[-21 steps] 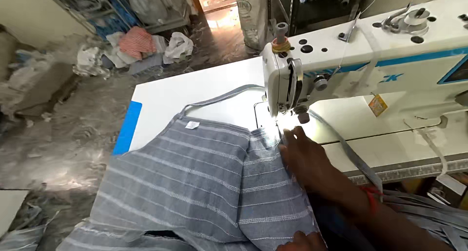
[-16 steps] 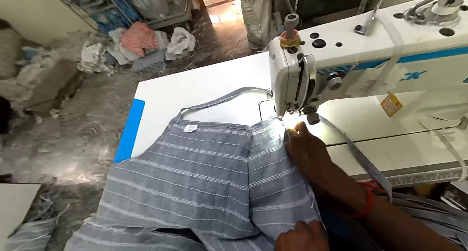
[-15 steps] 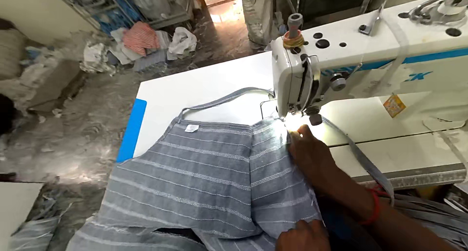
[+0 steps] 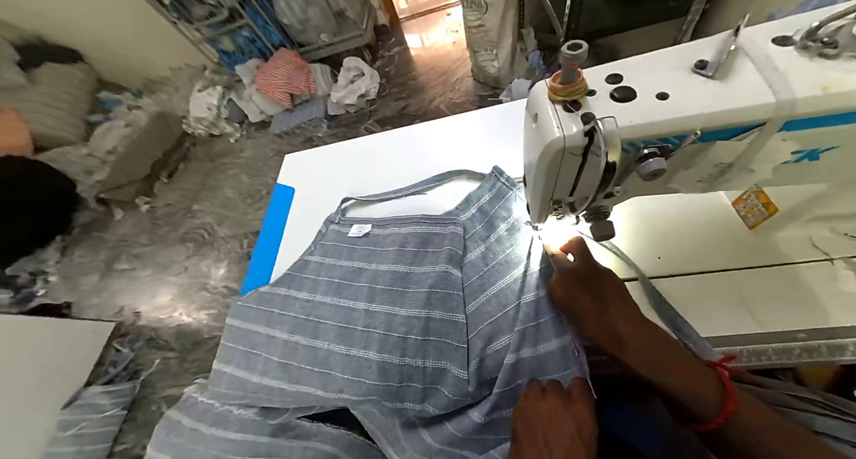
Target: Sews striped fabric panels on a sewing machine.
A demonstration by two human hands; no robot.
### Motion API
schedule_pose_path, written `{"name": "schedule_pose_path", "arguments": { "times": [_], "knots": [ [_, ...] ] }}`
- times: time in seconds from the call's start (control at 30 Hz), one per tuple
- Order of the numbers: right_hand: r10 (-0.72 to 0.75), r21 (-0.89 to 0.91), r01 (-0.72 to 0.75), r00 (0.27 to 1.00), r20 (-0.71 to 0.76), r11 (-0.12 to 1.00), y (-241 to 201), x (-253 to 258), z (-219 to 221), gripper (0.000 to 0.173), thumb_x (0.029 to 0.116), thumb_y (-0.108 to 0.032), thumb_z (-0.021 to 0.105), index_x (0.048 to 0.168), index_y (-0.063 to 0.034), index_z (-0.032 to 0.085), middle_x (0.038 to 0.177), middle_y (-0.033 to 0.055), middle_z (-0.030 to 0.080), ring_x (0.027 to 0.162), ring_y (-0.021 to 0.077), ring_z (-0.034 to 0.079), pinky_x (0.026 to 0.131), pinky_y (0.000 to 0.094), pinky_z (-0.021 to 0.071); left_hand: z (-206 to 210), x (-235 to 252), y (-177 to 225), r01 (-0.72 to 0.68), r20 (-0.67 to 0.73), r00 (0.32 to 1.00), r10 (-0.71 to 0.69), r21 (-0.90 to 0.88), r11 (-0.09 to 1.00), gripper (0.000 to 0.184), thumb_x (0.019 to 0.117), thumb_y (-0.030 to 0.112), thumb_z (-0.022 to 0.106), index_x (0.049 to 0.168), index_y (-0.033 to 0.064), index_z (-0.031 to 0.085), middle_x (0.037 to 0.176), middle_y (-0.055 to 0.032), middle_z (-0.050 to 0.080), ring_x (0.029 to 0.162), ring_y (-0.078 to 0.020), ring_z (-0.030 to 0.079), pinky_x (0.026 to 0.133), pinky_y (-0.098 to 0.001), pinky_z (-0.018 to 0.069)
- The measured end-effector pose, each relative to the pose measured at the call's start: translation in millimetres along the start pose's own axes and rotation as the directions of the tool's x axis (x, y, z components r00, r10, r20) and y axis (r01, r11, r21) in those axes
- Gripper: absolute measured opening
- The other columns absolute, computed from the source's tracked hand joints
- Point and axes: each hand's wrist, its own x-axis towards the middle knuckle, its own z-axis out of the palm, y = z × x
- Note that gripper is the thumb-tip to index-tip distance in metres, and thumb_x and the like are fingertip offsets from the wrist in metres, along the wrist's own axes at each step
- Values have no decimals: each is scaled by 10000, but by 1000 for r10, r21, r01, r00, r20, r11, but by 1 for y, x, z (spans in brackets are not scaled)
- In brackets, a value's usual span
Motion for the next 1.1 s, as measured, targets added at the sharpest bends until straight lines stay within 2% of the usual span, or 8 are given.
{"name": "schedule_pose_path", "arguments": {
  "times": [0.07,0.27,0.33,0.4,0.5,0.87,0.97,1.1],
  "knots": [
    [15,2,-15,1000,20,1000,1,-1,2,369,995,-84,603,1346,28,619,1291,237,568,864,349,694,728,478,598,1,-1,-1,19,7,1000,-19,-30,999,192,915,84,645,1064,74,766,816,-140,709,816,-342,725,603,-443,590],
    [-11,-3,11,1000,-20,1000,5,-4,6,371,988,-91,617,1341,25,625,1269,236,581,956,360,684,779,486,598,12,-9,0,22,-8,1000,-23,-55,998,173,908,66,642,1036,82,757,809,-125,706,806,-330,719,595,-437,581],
    [-17,-3,17,999,-34,1000,6,-5,9,368,989,-93,612,1335,32,625,1271,245,575,926,370,685,751,501,601,15,-12,1,39,-3,999,-39,-83,996,171,913,66,634,1034,76,754,809,-132,704,801,-338,718,598,-451,581],
    [49,21,-50,998,41,999,-6,-4,-3,374,1013,-73,575,1369,35,605,1316,250,565,953,384,683,786,514,587,19,-13,-1,37,-52,998,-42,-100,994,186,895,64,650,1044,74,760,811,-140,701,788,-342,719,598,-452,583],
    [24,26,-24,999,30,999,-9,-6,-6,371,992,-52,592,1347,53,611,1275,252,572,873,369,687,741,502,590,21,-11,-4,20,-107,994,-32,-105,994,222,857,43,689,1066,67,759,828,-150,696,785,-338,719,603,-446,591],
    [-107,3,107,992,-61,994,0,-13,-5,351,967,-57,635,1299,58,629,1193,222,581,828,317,673,692,437,590,27,0,-15,-114,-275,952,132,79,990,90,847,148,707,913,111,757,749,-70,679,717,-265,701,576,-394,568],
    [-72,22,73,997,-29,997,-4,-13,-11,323,977,-58,631,1277,63,633,1225,234,576,762,325,677,651,462,590,24,5,-16,-132,-289,946,149,79,988,95,852,138,696,912,109,764,754,-63,682,732,-264,697,585,-395,557],
    [-10,9,10,1000,-6,1000,-5,-8,-7,305,987,-74,624,1264,50,651,1246,224,584,787,327,685,676,468,593,21,12,-15,-140,-273,950,154,72,988,81,829,125,709,896,131,756,752,-40,679,757,-257,690,624,-392,556]
  ]
}}
